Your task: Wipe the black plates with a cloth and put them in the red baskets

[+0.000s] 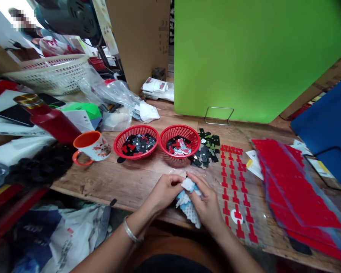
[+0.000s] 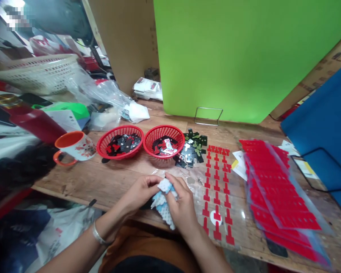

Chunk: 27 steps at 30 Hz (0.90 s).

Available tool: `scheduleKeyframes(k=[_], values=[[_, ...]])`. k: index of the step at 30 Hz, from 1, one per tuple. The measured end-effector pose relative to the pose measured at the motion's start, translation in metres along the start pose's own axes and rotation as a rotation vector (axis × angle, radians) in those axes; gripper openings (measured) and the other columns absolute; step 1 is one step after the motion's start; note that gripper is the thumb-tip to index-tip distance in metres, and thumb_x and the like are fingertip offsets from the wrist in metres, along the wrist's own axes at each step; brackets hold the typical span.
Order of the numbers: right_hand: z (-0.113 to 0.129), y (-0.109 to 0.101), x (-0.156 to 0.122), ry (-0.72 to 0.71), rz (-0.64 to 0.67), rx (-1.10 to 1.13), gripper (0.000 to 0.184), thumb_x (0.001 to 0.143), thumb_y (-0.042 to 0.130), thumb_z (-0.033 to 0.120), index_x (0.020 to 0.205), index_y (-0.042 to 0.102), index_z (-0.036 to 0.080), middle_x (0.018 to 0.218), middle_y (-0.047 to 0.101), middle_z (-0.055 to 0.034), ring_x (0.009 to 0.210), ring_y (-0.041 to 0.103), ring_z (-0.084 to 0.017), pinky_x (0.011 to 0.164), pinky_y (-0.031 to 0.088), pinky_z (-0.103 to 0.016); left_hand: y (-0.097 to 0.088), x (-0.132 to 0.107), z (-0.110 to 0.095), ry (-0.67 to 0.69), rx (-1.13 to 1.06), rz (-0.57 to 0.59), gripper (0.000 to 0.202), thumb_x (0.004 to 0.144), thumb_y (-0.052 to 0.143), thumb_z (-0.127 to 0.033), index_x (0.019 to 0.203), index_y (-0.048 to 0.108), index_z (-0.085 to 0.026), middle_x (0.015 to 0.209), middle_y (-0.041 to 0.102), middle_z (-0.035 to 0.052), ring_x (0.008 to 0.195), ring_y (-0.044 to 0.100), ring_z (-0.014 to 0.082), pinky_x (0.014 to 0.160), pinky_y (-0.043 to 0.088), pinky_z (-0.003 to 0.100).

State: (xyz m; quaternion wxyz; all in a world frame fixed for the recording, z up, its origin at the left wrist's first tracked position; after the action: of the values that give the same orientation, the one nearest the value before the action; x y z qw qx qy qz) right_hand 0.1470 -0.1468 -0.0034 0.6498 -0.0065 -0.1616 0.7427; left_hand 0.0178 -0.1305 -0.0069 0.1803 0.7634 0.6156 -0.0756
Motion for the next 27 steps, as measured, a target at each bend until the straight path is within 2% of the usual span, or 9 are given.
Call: scheduleKeyframes(k=[4, 7, 9, 12, 15, 17, 19, 23, 27], values=[[-0.013, -0.003, 0.001, 0.228, -0.058, 0.098, 0.017, 0.083, 0.058, 0.030, 0.096, 0.060, 0.020, 0.079, 0.064, -0.0015, 0.069, 0.059, -0.017, 0.061, 0.046, -0.025, 0.004, -0.001, 0.015, -0.107, -0.065, 0.027, 0.036, 0.066, 0.070, -0.044, 0.064, 0.064, -0.010, 0.055, 0.055, -0.0002, 0.048, 0.043, 0.0072, 0.048, 0.034, 0.019], [-0.025, -0.003, 0.002, 0.341, -0.116, 0.184, 0.017, 0.082, 0.058, 0.038, 0.081, 0.055, 0.021, 0.064, 0.056, 0.0032, 0.058, 0.052, -0.014, 0.053, 0.043, -0.023, 0.008, -0.001, 0.021, -0.136, -0.034, 0.039, 0.037, 0.065, 0.070, -0.046, 0.065, 0.063, -0.010, 0.058, 0.058, 0.0012, 0.049, 0.047, 0.0083, 0.050, 0.038, 0.020], [-0.035, -0.001, 0.000, 0.474, -0.139, 0.301, 0.022, 0.082, 0.057, 0.043, 0.082, 0.055, 0.021, 0.060, 0.054, 0.0044, 0.052, 0.050, -0.014, 0.048, 0.041, -0.023, 0.010, -0.001, 0.021, -0.119, 0.021, 0.042, 0.036, 0.065, 0.070, -0.046, 0.066, 0.063, -0.010, 0.060, 0.060, 0.0025, 0.050, 0.050, 0.0095, 0.052, 0.040, 0.021], [-0.041, 0.000, -0.005, 0.612, -0.166, 0.447, 0.030, 0.082, 0.055, 0.048, 0.097, 0.058, 0.022, 0.068, 0.060, 0.0018, 0.059, 0.057, -0.016, 0.051, 0.044, -0.023, 0.008, 0.001, 0.019, -0.066, 0.053, 0.008, 0.035, 0.065, 0.070, -0.045, 0.063, 0.060, -0.011, 0.055, 0.057, 0.0005, 0.047, 0.048, 0.0089, 0.050, 0.037, 0.021], [-0.030, 0.004, -0.008, 0.554, 0.000, 0.517, 0.033, 0.082, 0.058, 0.045, 0.107, 0.057, 0.023, 0.080, 0.064, 0.0000, 0.070, 0.060, -0.016, 0.060, 0.046, -0.023, 0.003, 0.002, 0.016, -0.019, 0.013, -0.052, 0.034, 0.063, 0.072, -0.043, 0.064, 0.059, -0.012, 0.053, 0.055, -0.0015, 0.048, 0.047, 0.0086, 0.049, 0.036, 0.020], [-0.021, 0.006, -0.009, 0.493, 0.155, 0.492, 0.028, 0.082, 0.061, 0.042, 0.099, 0.059, 0.021, 0.077, 0.064, 0.0009, 0.065, 0.057, -0.014, 0.058, 0.044, -0.022, 0.000, 0.001, 0.014, -0.015, -0.007, -0.053, 0.034, 0.063, 0.073, -0.043, 0.065, 0.060, -0.012, 0.054, 0.055, -0.0015, 0.048, 0.047, 0.0085, 0.049, 0.037, 0.021], [-0.015, 0.005, -0.009, 0.434, 0.217, 0.385, 0.025, 0.082, 0.061, 0.042, 0.087, 0.062, 0.018, 0.070, 0.062, 0.0006, 0.059, 0.053, -0.013, 0.055, 0.041, -0.021, 0.000, 0.000, 0.011, -0.018, 0.006, -0.037, 0.034, 0.064, 0.072, -0.044, 0.065, 0.060, -0.012, 0.055, 0.056, -0.0006, 0.047, 0.048, 0.0086, 0.049, 0.038, 0.021], [-0.012, -0.004, -0.004, 0.343, 0.089, 0.150, 0.032, 0.082, 0.059, 0.046, 0.077, 0.065, 0.015, 0.063, 0.060, -0.0013, 0.058, 0.050, -0.015, 0.052, 0.038, -0.023, 0.000, 0.001, 0.000, -0.005, 0.079, -0.011, 0.034, 0.065, 0.070, -0.044, 0.065, 0.062, -0.011, 0.056, 0.058, 0.0011, 0.048, 0.049, 0.0092, 0.049, 0.039, 0.021], [-0.021, -0.010, -0.002, 0.427, -0.139, 0.175, 0.039, 0.080, 0.058, 0.054, 0.081, 0.065, 0.016, 0.061, 0.060, -0.0006, 0.056, 0.051, -0.015, 0.050, 0.039, -0.024, 0.000, 0.011, -0.027, 0.097, 0.174, -0.006, 0.030, 0.070, 0.067, -0.041, 0.064, 0.063, -0.012, 0.054, 0.058, 0.0013, 0.047, 0.050, 0.0101, 0.049, 0.040, 0.022]])
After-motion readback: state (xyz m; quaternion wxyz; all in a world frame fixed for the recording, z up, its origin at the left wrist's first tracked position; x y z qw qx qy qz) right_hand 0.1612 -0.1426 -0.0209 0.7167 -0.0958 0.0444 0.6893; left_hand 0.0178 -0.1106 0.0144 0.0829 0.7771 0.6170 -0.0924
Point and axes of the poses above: each hand's wrist, its own x-axis towards the middle knuckle, its own y-axis out of the palm, z = x × y, the point moved 5 cm from there along x, towards the middle knuckle
